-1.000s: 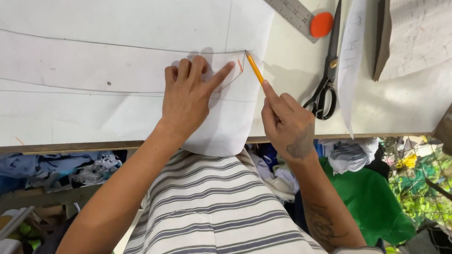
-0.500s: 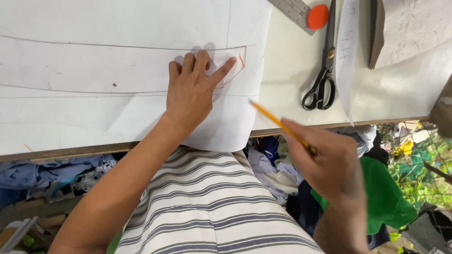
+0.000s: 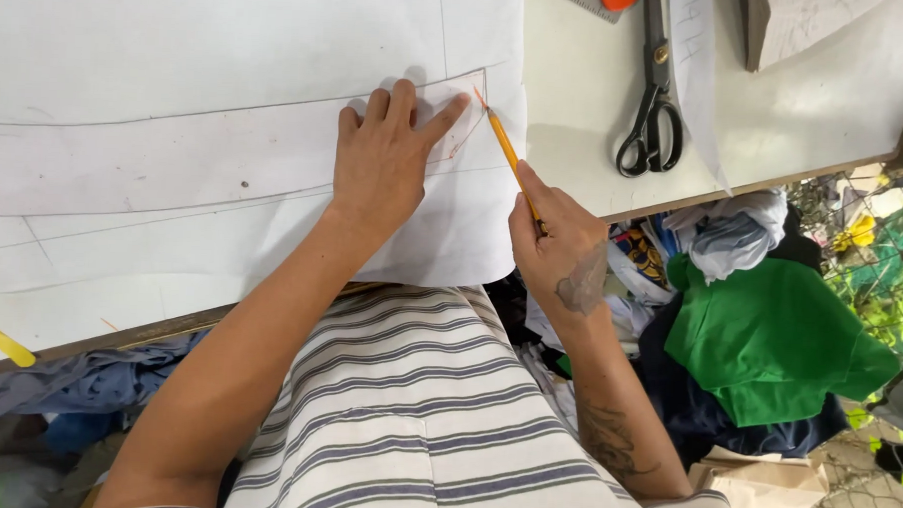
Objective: The person uses a pencil, a metal ruler, and a yellow measuring tape to draw and measure lines on a large sheet of white paper. They repeatedly reposition the paper and tools to create a pattern layout on a cluttered work surface.
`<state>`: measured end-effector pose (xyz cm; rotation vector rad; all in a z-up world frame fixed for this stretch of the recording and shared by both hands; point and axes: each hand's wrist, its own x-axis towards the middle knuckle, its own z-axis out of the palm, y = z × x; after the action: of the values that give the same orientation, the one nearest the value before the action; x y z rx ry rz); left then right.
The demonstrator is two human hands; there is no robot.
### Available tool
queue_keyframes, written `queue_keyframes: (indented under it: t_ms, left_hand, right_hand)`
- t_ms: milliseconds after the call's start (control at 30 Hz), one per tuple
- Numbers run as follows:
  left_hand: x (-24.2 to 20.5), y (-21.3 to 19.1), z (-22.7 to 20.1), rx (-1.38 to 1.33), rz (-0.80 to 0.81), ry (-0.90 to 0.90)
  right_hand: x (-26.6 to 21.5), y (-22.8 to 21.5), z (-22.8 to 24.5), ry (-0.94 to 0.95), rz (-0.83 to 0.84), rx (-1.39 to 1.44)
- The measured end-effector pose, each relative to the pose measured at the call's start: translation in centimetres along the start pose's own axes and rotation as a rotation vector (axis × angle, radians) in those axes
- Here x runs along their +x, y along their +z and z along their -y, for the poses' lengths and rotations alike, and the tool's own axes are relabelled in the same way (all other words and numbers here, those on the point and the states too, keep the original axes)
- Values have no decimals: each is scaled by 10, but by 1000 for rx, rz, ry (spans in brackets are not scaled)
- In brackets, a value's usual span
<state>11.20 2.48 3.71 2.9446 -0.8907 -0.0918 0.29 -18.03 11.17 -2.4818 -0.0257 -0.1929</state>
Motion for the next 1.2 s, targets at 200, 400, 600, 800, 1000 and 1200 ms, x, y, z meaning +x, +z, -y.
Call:
queue_keyframes:
  t_ms: [200, 400, 600, 800, 1000, 1200]
  left_hand:
    - [4, -1, 5, -130, 44, 17]
    - [9, -3, 14, -214, 69, 71]
    - [26, -5, 29, -332, 307, 160]
    - [32, 0, 40, -256, 316, 280]
    - [30, -3, 39, -198, 285, 282]
    - [34, -11, 42, -297, 344, 280]
  right_hand:
    - [21, -62, 76, 267, 666, 437]
    - [-6, -55, 99, 110, 592, 437]
    - [-10, -23, 85, 431, 326, 315]
    - [-6, 18, 85, 509, 341, 315]
    - [8, 27, 99, 585, 354, 406]
    - [14, 36, 108, 496, 421, 431]
